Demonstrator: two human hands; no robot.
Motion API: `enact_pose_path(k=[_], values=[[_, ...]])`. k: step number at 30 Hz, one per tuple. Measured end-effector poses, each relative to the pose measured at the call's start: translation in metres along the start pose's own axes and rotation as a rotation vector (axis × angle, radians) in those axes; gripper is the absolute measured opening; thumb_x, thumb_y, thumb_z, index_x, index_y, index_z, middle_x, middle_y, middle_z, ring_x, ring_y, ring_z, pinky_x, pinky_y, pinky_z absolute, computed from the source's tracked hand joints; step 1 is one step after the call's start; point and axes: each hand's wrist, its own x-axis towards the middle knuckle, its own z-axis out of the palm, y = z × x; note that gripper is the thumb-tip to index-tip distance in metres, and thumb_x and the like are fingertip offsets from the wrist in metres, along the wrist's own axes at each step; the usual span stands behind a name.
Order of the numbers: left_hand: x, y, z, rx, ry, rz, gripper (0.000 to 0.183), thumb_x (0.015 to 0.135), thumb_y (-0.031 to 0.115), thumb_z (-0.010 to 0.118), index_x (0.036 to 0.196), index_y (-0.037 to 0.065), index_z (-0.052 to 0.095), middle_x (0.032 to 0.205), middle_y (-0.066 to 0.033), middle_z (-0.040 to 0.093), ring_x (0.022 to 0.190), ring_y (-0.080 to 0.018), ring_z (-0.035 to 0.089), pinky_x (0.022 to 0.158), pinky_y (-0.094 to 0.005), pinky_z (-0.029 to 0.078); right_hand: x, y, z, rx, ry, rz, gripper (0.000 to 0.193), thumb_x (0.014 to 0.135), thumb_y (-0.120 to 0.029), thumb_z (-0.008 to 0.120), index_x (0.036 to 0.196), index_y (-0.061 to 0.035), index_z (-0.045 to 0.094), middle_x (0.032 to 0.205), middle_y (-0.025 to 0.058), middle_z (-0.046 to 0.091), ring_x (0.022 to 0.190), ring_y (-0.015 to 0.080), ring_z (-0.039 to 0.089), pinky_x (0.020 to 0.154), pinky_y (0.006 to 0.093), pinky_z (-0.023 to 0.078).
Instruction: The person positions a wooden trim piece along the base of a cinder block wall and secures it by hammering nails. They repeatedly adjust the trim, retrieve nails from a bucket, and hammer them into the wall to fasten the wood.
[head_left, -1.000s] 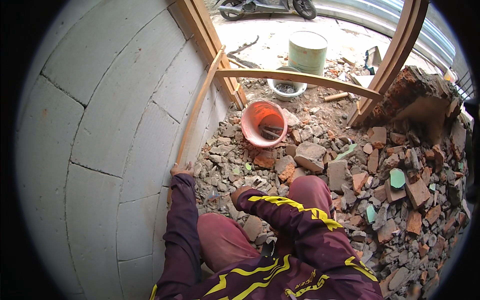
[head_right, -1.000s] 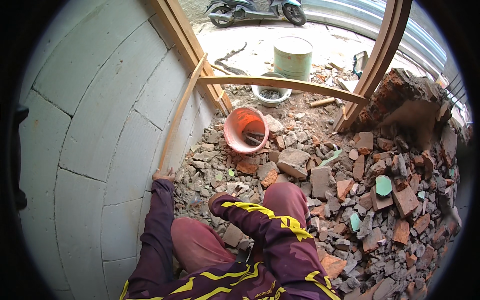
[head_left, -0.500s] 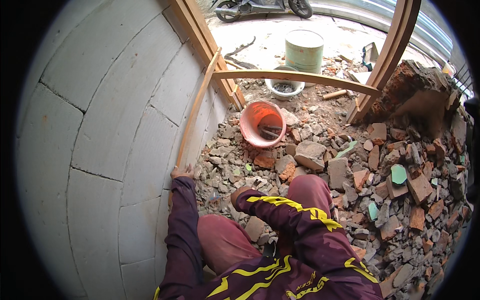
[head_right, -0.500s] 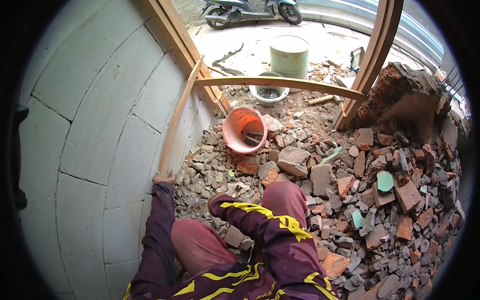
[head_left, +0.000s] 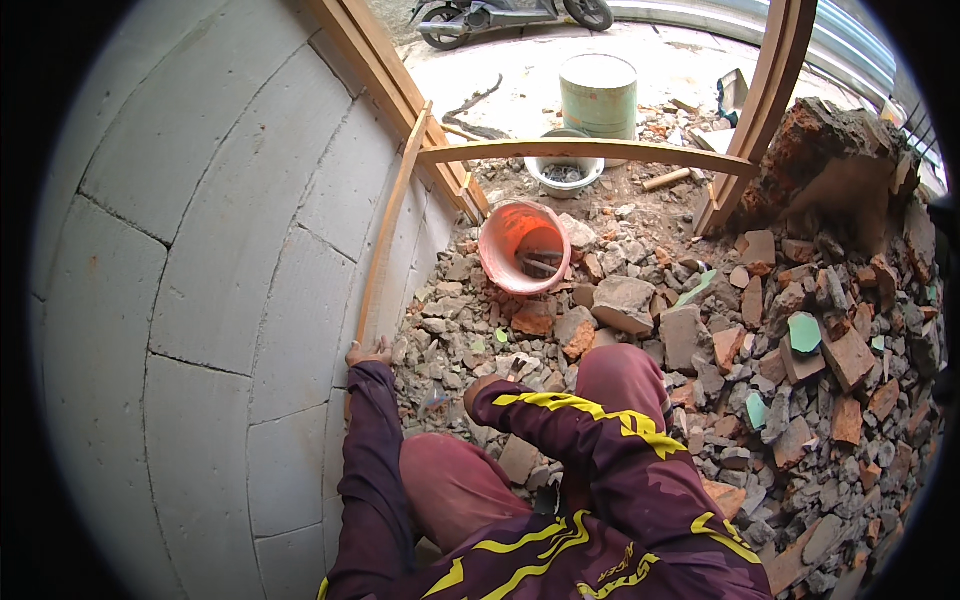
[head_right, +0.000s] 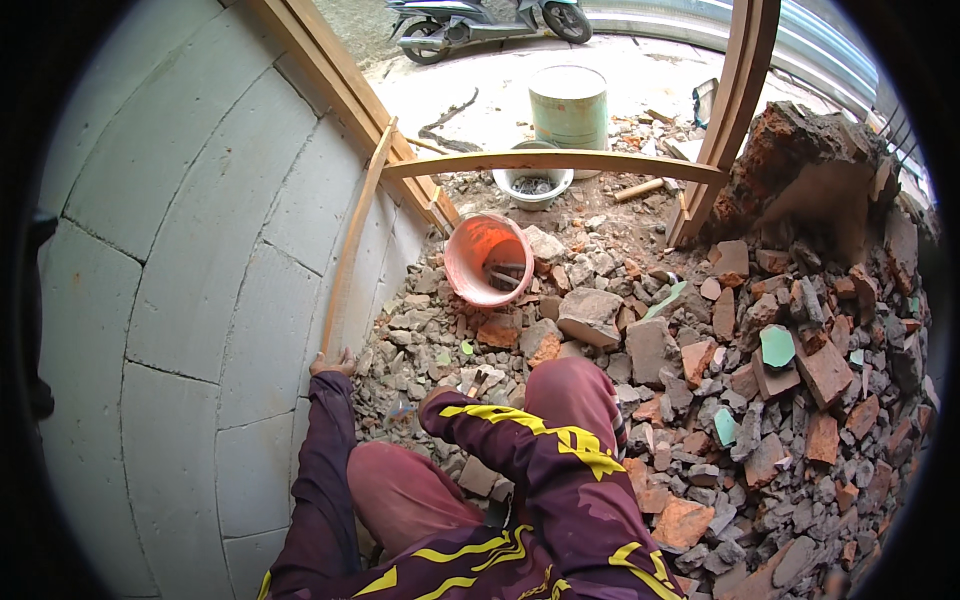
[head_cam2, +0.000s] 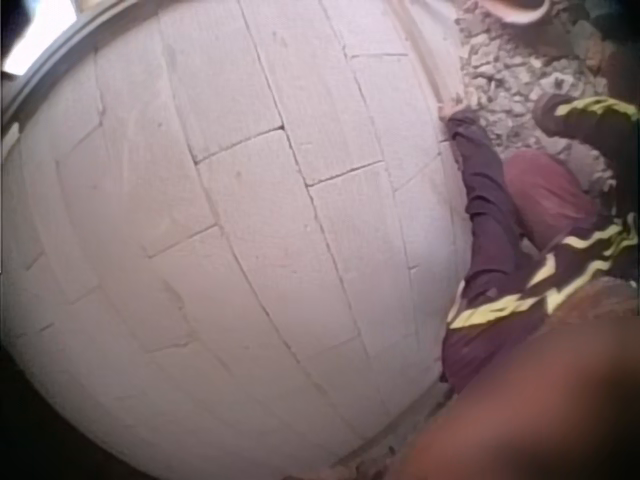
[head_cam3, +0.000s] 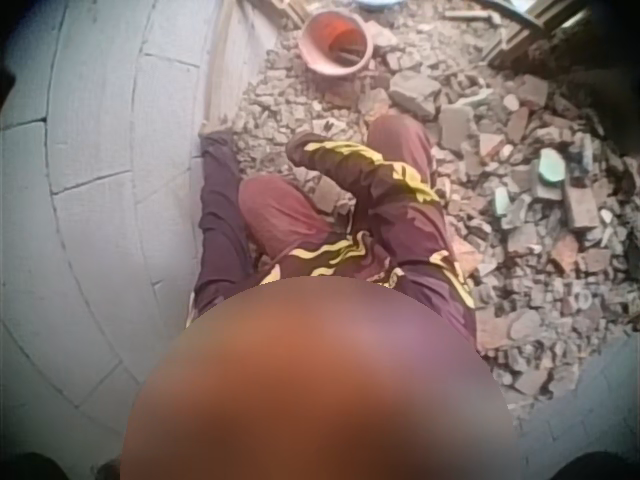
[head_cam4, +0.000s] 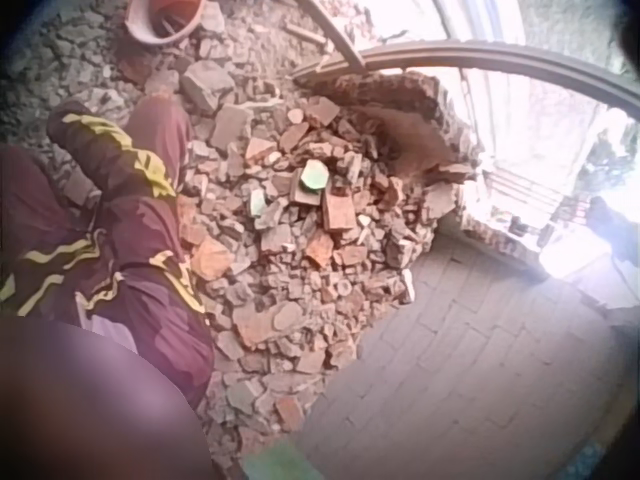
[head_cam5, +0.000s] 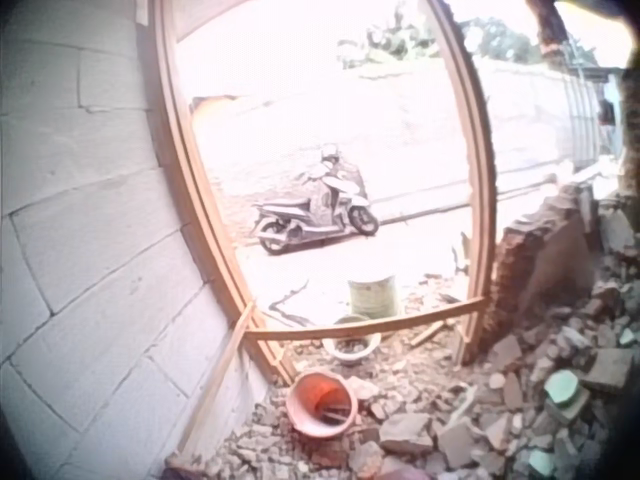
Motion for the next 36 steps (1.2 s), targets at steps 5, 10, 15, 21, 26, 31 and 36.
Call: enact_pose_path(k=[5,10,15,21,26,31,36], values=[[-0.006,-0.002,0.001,-0.002,0.002,0.014,0.06,0.098,0.031,0.051,0.147,0.007,0.028,0.159,-0.011,0.02,0.145,-0.0248,0.024,0.109,-0.0465,0.038,0.005,0.003,0.009,-0.027,0.124,-0.051,0.03,0.087,-0.024,0.057,0.105,-0.0062,0.073,0.104,0.0128,0.072,0.097,0.0275,0.07,0.078,0.038,0.056],[-0.007,-0.002,0.002,-0.018,-0.002,-0.002,0.057,0.098,0.029,0.05,0.147,0.01,0.029,0.159,-0.0115,0.021,0.145,-0.0279,0.024,0.107,-0.0478,0.039,0.01,0.003,0.01,-0.036,0.092,-0.035,0.032,0.088,-0.026,0.058,0.109,-0.0069,0.072,0.107,0.0113,0.072,0.098,0.0263,0.069,0.079,0.0379,0.056],[0.004,0.001,-0.002,-0.023,0.005,-0.006,0.055,0.098,0.029,0.05,0.147,0.014,0.031,0.16,-0.0102,0.018,0.146,-0.0255,0.022,0.107,-0.0469,0.039,0.013,0.003,0.012,-0.055,0.061,-0.019,0.032,0.087,-0.026,0.059,0.11,-0.0074,0.072,0.109,0.0102,0.072,0.099,0.0252,0.069,0.079,0.0373,0.056],[0.016,0.004,-0.005,0.026,0.014,0.03,0.067,0.098,0.034,0.052,0.148,0.002,0.021,0.154,-0.0177,0.03,0.139,-0.035,0.032,0.11,-0.048,0.036,0.025,0.004,0.017,-0.018,0.036,-0.02,0.03,0.087,-0.024,0.059,0.108,-0.0074,0.073,0.107,0.0116,0.071,0.098,0.0256,0.07,0.079,0.038,0.056],[0.025,0.009,-0.005,0.005,0.029,-0.003,0.068,0.098,0.034,0.052,0.149,0.003,0.019,0.154,-0.0178,0.028,0.139,-0.0346,0.032,0.109,-0.0481,0.037,0.027,0.003,0.016,0.022,0.036,0.005,0.03,0.085,-0.026,0.065,0.109,-0.0097,0.073,0.114,0.0085,0.07,0.105,0.027,0.067,0.08,0.0386,0.055],[0.042,0.015,-0.012,0.016,-0.042,0.003,0.057,0.099,0.032,0.046,0.15,0.013,0.027,0.159,-0.0119,0.019,0.144,-0.0299,0.022,0.105,-0.0485,0.042,0.03,0.002,0.021,-0.008,0.042,0.006,0.029,0.086,-0.025,0.065,0.109,-0.0103,0.073,0.115,0.0083,0.07,0.105,0.0262,0.068,0.08,0.0395,0.056],[0.066,0.022,-0.019,0.032,-0.031,-0.01,0.07,0.097,0.037,0.053,0.148,0.001,0.021,0.155,-0.0168,0.027,0.139,-0.0334,0.03,0.105,-0.0453,0.042,0.041,0.004,0.03,0.008,0.09,0.008,0.027,0.088,-0.024,0.063,0.11,-0.0107,0.073,0.114,0.0084,0.07,0.105,0.0258,0.068,0.079,0.0395,0.056]])
